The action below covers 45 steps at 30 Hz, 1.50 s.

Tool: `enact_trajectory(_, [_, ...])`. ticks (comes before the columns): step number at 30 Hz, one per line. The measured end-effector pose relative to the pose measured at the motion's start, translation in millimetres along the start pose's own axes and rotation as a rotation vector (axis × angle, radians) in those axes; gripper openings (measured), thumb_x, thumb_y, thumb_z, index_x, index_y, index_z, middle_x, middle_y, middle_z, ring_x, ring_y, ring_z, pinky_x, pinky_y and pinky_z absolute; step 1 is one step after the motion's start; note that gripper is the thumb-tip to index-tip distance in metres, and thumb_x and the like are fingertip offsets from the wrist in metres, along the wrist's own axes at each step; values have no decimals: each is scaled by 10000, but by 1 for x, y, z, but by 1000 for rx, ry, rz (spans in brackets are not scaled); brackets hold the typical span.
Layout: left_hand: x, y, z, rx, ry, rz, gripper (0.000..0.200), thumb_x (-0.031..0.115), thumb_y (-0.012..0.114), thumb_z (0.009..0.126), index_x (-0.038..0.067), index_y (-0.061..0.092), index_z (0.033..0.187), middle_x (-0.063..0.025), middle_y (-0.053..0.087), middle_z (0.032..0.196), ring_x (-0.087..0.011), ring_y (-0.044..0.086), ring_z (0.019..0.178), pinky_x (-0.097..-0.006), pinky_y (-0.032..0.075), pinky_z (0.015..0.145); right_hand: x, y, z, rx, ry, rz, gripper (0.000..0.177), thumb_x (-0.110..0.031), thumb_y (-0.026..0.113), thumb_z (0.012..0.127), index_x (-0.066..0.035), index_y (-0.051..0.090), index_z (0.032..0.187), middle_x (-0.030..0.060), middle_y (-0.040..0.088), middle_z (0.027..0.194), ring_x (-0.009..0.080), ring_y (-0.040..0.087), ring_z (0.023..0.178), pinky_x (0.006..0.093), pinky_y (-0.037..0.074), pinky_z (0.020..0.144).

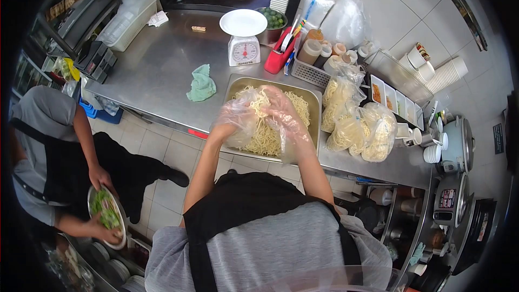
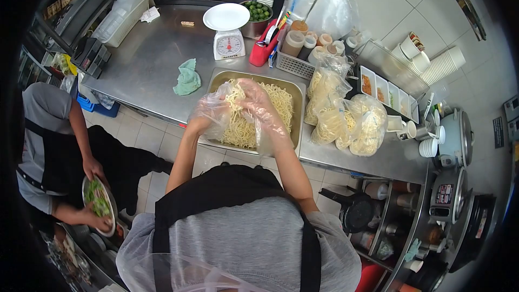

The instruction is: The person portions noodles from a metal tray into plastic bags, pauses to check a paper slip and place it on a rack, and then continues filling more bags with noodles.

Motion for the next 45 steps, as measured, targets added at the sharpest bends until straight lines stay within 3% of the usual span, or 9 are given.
enact_trajectory(11, [-13,-13,12,-19,33,-111,263,100,711,770,25,624,1007,-10,611,843,-86,559,731,-259,468,630,7,-15,12,21,-49,-578,159,-90,666,772,5,625,893,-19,521,700,71,471,582,238,394,550])
enact_trajectory(14, [-12,-9,12,-62,151,-62,228,57,691,777,25,619,991,2,607,826,-76,555,705,-251,471,613,0,0,2,-106,33,-208,85,-59,650,769,-12,595,814,-16,528,713,63,471,592,225,388,544])
enact_trajectory(29, [-3,-46,14,-40,226,232,480,24,680,720,40,549,1181,-36,604,1022,-119,555,880,-259,460,767,-29,6,1,-240,2,-314,377,-32,647,763,-29,555,1128,59,582,976,90,554,791,216,469,636])
enact_trajectory(32, [25,-28,3,-161,298,467,648,27,690,693,45,449,1295,-92,531,1205,-171,520,1061,-283,424,891,-47,-11,-5,-212,97,-449,569,-141,723,720,-32,508,1236,138,576,1105,167,574,930,289,503,744])
enact_trajectory(35, [29,12,1,-317,362,864,807,99,740,645,52,360,1355,-172,428,1320,-236,423,1216,-334,364,992,-5,-52,10,-434,0,-1559,706,-198,756,663,-108,464,1299,182,501,1258,323,481,1163,413,447,918])
enact_trajectory(36, [25,25,3,-379,389,1023,859,126,759,626,56,335,1370,-199,392,1348,-258,385,1262,-352,341,1022,2,-48,6,-501,188,-1561,817,-232,784,610,-146,418,1335,247,401,1340,431,336,1263,466,316,1043])
enact_trajectory(39, [-62,40,29,-81,470,1276,965,196,803,565,70,305,1381,-255,312,1374,-299,286,1317,-372,291,1059,14,-35,-14,-152,171,-1710,854,-191,784,593,-153,389,1349,254,349,1377,447,335,1260,436,291,1068])
enact_trajectory(41, [-51,49,19,-9,482,1184,841,164,724,658,82,296,1377,-226,380,1337,-303,323,1289,-412,289,1055,55,-60,-10,9,-253,-1654,652,-162,756,630,-144,516,1236,256,438,1281,335,438,1204,430,455,905])
enact_trajectory(45, [-85,35,48,-82,664,1207,672,125,698,714,90,404,1317,-170,495,1264,-285,451,1194,-392,360,1009,28,-61,-8,-49,-234,-1215,520,-115,729,666,-91,568,1159,228,572,1114,313,553,1064,399,485,836])
Point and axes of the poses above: each hand's wrist, its own z-axis towards the middle knuckle, its own y-axis out of the palm, x = y × z, the point moved 5 cm from there along z, towards the middle knuckle
